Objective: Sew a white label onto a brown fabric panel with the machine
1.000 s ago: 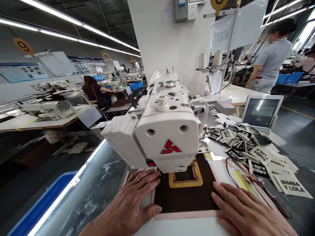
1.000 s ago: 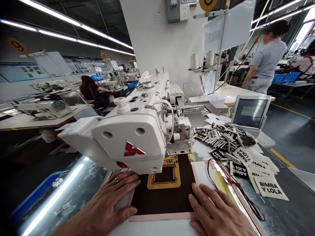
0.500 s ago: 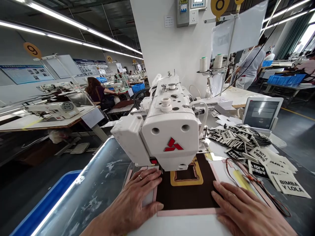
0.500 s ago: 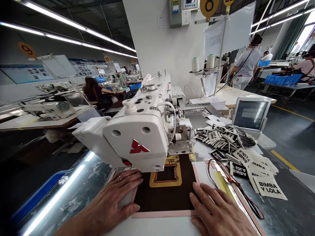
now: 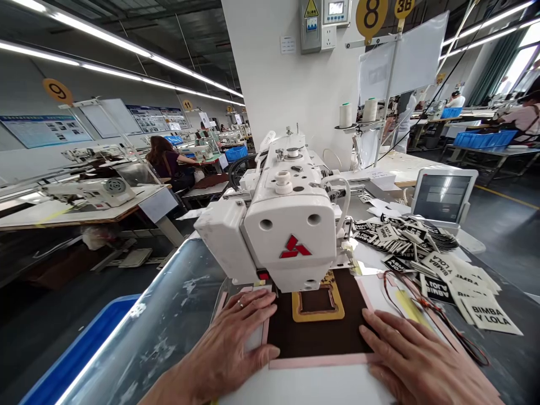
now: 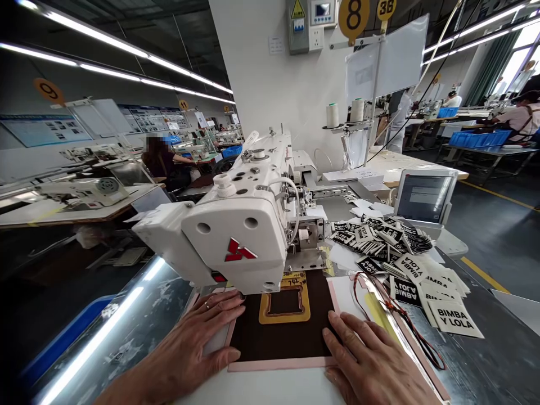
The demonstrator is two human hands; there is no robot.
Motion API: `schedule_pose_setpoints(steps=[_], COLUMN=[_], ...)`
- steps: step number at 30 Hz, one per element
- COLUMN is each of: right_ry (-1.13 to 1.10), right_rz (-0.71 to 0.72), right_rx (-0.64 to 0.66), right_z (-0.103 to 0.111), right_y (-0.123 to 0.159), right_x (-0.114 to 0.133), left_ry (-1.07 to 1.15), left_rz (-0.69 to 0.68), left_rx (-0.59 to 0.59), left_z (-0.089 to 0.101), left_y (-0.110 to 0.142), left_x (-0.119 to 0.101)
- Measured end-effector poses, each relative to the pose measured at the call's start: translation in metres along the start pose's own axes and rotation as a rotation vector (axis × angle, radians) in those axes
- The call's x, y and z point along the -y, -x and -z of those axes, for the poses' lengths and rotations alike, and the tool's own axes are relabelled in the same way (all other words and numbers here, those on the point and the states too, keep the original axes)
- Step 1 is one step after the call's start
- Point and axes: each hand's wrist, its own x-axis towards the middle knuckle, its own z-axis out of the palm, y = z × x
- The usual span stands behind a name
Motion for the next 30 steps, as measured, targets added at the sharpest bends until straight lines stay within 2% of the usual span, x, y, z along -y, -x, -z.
schedule_pose_setpoints(steps=[6, 10, 14, 17, 21, 23, 26, 28, 30], right_ry=[-0.005, 0.019, -0.003, -0.071, -0.262, -0.344, -0.351, -0.358, -0.334], right_rz=[-0.010, 0.013, 0.019, -0.046, -0.249, -0.368, -0.438, -0.369, -0.269], right_rx=[-0.013, -0.006, -0.014, -0.045, -0.036, -0.011, 0.045, 0.088, 0.069], right_z=[0.003, 0.003, 0.001, 0.009, 0.030, 0.036, 0.035, 0.027, 0.019], right_y=[0.001, 0.001, -0.002, -0.002, 0.010, 0.024, 0.045, 0.052, 0.049], right_x=[-0.001, -0.002, -0.002, -0.010, -0.036, -0.047, -0.052, -0.050, -0.046], left_ry=[-0.034, 0.067, 0.125, 0.026, -0.158, -0.221, -0.238, -0.206, -0.124], left_rz=[-0.094, -0.033, -0.038, -0.110, -0.263, -0.316, -0.348, -0.310, -0.178], left_rx=[-0.020, -0.041, -0.049, -0.083, -0.286, -0.331, -0.307, -0.272, -0.177], left_z=[-0.002, -0.002, -0.002, -0.002, -0.007, -0.011, -0.010, -0.006, -0.002], left_y=[-0.001, -0.001, -0.002, -0.004, -0.012, -0.017, -0.018, -0.016, -0.012], left_x=[0.006, 0.007, 0.008, 0.012, 0.023, 0.029, 0.029, 0.023, 0.015])
